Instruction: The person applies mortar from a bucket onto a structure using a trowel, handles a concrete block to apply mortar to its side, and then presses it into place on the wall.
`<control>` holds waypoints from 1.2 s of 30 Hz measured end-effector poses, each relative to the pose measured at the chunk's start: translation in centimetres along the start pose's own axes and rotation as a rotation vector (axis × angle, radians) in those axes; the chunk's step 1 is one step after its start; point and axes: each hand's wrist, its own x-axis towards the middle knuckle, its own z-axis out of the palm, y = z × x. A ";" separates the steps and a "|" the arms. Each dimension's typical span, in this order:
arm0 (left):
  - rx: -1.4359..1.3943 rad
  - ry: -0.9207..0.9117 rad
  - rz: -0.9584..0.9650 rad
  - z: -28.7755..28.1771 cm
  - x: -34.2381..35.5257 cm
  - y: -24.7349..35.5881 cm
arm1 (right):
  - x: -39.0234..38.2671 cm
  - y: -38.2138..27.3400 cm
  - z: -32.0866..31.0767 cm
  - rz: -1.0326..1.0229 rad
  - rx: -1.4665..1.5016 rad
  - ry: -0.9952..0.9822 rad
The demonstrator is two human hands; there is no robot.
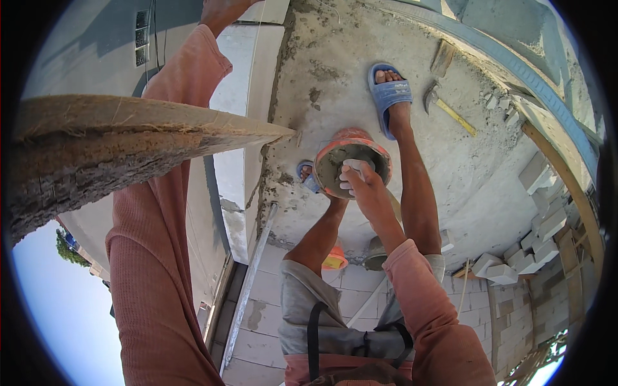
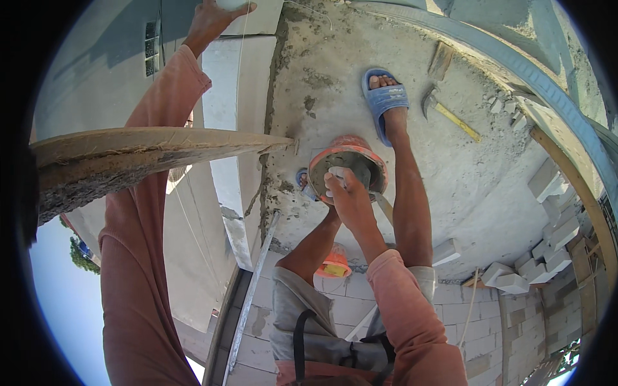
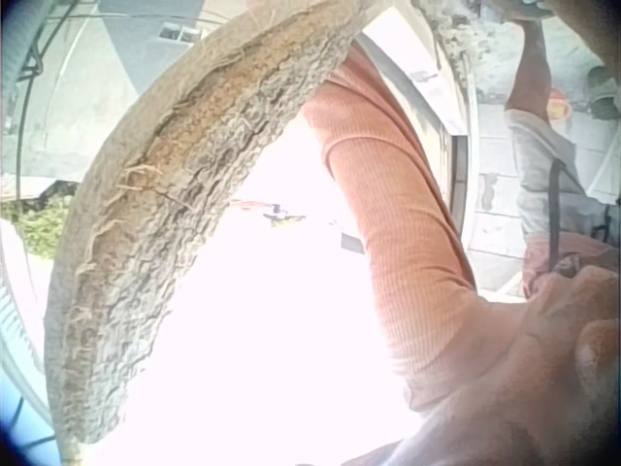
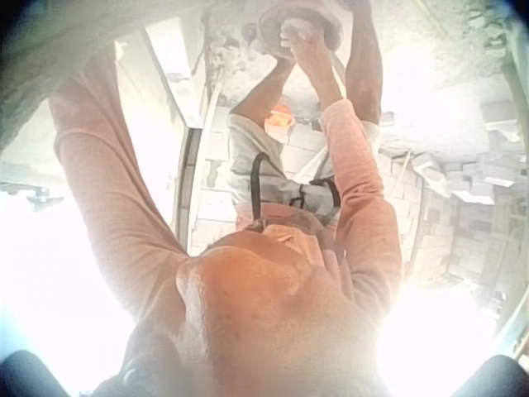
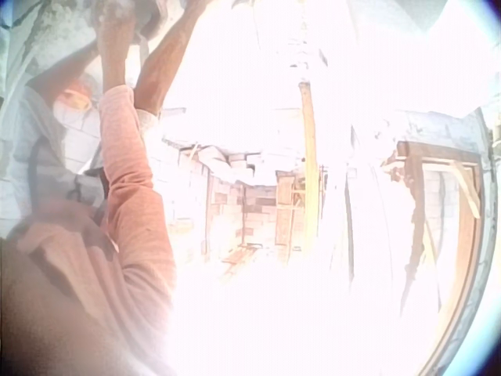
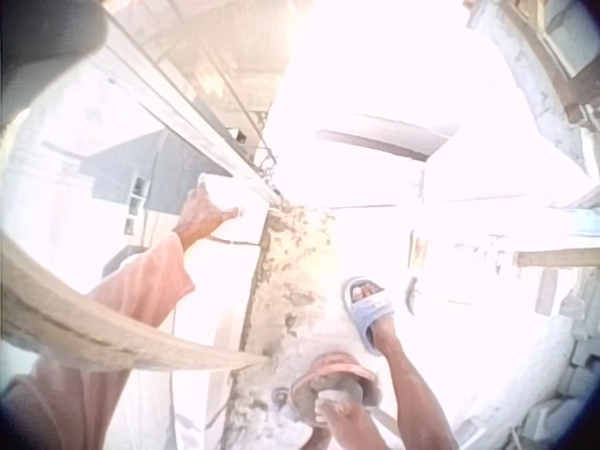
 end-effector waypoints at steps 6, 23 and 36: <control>0.027 0.132 -0.029 -0.1 0.0 -1.8 | -0.1 -0.8 0.7 0.013 0.046 -0.009; 0.130 0.192 -0.085 0.3 -2.3 0.3 | 0.0 -0.9 1.3 0.008 0.018 0.008; 0.058 0.157 -0.098 1.1 -1.9 0.9 | 0.1 0.1 0.4 -0.007 0.016 0.031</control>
